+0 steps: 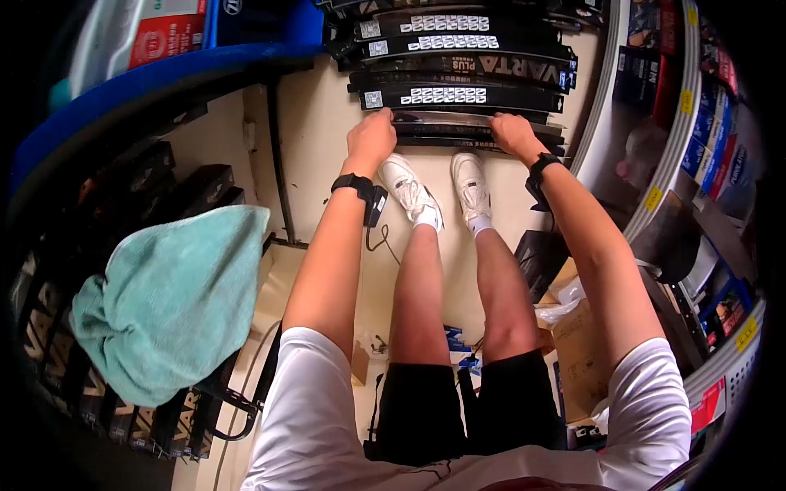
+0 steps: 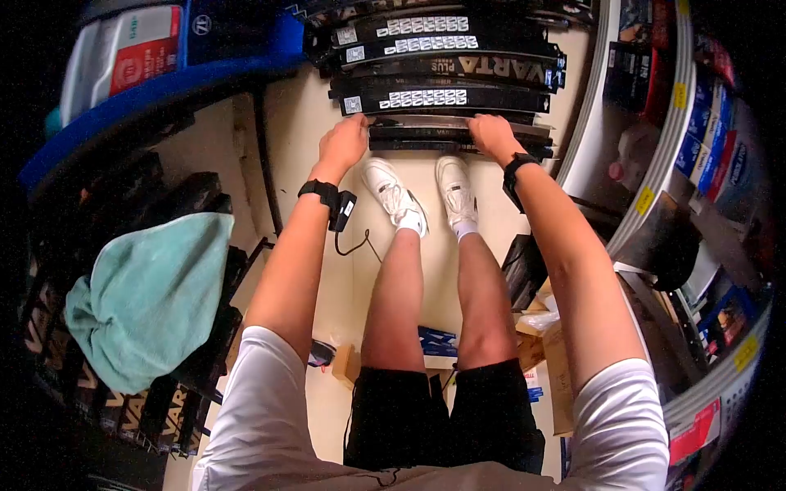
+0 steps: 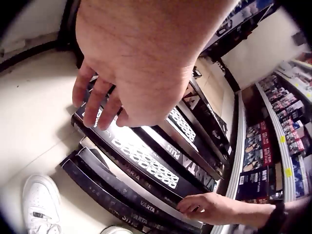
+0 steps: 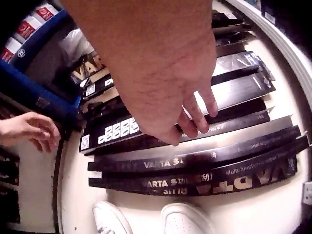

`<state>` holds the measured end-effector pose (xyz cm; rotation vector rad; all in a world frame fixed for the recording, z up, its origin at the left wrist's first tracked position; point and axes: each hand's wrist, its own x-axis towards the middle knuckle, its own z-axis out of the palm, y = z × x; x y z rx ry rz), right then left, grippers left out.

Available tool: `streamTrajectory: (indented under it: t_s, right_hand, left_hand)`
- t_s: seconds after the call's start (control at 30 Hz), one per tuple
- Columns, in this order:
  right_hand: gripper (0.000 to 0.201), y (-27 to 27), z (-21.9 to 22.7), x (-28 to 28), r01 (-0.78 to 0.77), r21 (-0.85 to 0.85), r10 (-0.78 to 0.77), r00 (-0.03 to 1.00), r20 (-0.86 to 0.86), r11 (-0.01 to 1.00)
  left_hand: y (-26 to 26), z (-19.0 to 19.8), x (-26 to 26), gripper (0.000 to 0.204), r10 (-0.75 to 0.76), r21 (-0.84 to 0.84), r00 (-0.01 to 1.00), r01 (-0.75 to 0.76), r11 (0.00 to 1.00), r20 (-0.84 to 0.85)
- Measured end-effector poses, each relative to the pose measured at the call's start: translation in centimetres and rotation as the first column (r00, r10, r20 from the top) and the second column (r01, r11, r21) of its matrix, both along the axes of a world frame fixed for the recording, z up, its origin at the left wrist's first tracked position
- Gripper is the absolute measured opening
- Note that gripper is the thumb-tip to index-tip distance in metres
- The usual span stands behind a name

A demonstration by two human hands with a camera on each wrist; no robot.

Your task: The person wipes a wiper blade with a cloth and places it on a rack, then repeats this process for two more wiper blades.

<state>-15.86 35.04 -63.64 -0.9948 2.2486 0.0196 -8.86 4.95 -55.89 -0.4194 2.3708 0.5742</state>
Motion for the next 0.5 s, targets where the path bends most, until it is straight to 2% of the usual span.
streamTrajectory:
  t_s: [0.03,0.1,0.2,0.33,0.47,0.5]
  right_hand:
    - [0.023,-0.1,-0.8,0.4,0.002,0.002,-0.002,1.0,0.006,1.0]
    - [0.022,-1.0,-2.3,1.3,-0.164,0.011,0.165,0.983,-0.082,0.986]
    - [0.021,-2.5,-3.5,2.4,-0.232,0.037,0.235,0.962,-0.142,0.972]
    - [0.015,-3.8,-4.4,3.4,-0.291,0.062,0.297,0.919,-0.258,0.955]
    - [0.014,-3.6,-4.3,3.8,-0.333,0.088,0.344,0.902,-0.262,0.939]
    - [0.014,-3.7,-4.4,3.6,-0.334,0.041,0.331,0.897,-0.292,0.942]
  left_hand:
    - [0.1,-0.6,-0.3,0.024,0.006,-0.004,1.0,-0.006,1.0,0.007]
    - [0.2,-1.6,-0.3,0.024,0.007,-0.01,1.0,-0.007,1.0,0.021]
    - [0.4,-2.5,0.0,0.024,0.021,-0.008,0.999,-0.02,1.0,0.032]
    - [0.2,-3.2,0.3,0.027,0.038,0.044,0.998,-0.041,0.998,0.051]
    - [-0.1,-2.6,1.0,0.027,0.042,0.038,0.995,-0.046,0.998,0.095]
    - [-0.4,-2.5,0.8,0.028,0.038,0.031,0.994,-0.042,0.999,0.1]
